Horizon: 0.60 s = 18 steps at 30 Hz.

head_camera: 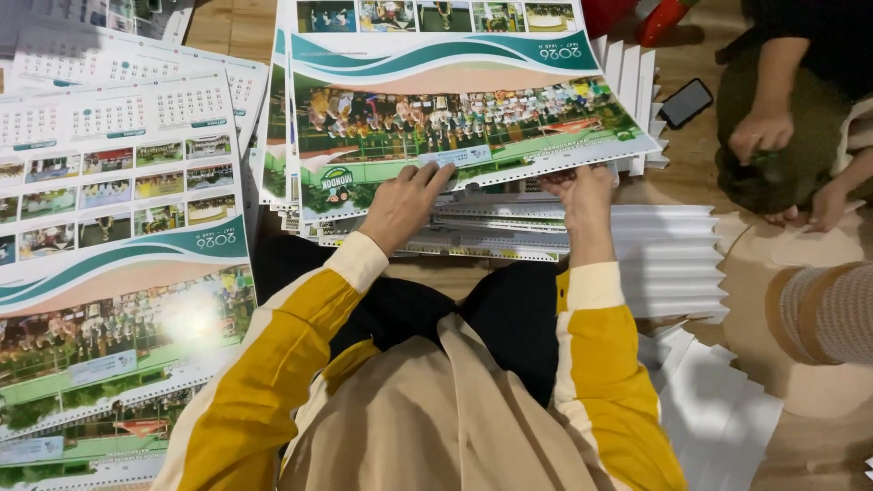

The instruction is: The person sits on the floor and assembles wall calendars by inserting metal spiral rings into the punched holes of the printed pages. They handle the calendar pages and rings by hand, aligning the holes and twisting the rings to secure the pages together.

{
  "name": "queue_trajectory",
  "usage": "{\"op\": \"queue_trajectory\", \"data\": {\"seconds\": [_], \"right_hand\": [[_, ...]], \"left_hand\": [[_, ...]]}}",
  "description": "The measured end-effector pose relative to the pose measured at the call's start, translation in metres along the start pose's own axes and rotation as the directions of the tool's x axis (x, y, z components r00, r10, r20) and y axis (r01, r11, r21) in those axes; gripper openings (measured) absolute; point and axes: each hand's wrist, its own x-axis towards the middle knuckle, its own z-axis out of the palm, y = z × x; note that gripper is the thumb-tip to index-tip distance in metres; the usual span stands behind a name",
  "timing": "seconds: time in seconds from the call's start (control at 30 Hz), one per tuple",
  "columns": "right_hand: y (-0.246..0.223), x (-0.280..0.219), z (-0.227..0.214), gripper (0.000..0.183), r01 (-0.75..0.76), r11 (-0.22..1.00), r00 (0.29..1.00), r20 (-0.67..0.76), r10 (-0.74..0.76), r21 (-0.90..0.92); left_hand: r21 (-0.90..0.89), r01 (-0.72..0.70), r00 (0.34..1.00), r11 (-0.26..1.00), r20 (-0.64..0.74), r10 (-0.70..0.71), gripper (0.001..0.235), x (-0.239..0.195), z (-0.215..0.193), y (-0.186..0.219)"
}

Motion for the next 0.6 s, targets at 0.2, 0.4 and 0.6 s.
{"op": "queue_trajectory", "data": {"seconds": [0.2,0.4,0.6], "right_hand": [[-0.040,-0.025,0.028,0.016,0.080,0.986,0.989,0.116,-0.097,0.144],[-0.058,-0.037,-0.002,0.063,0.238,0.969,0.968,0.091,-0.232,-0.061],[0.000,0.009,-0.075,0.026,0.145,0.330,0.936,0.020,-0.352,-0.933]], "left_hand": [[0.201,0.048,0.989,0.978,-0.144,-0.019,0.048,0.006,-0.003,0.000],[0.083,0.093,0.990,0.992,-0.112,-0.083,0.036,0.007,0.013,-0.015],[0.066,0.084,0.993,0.994,-0.082,-0.079,0.038,0.004,0.022,-0.008]]}}
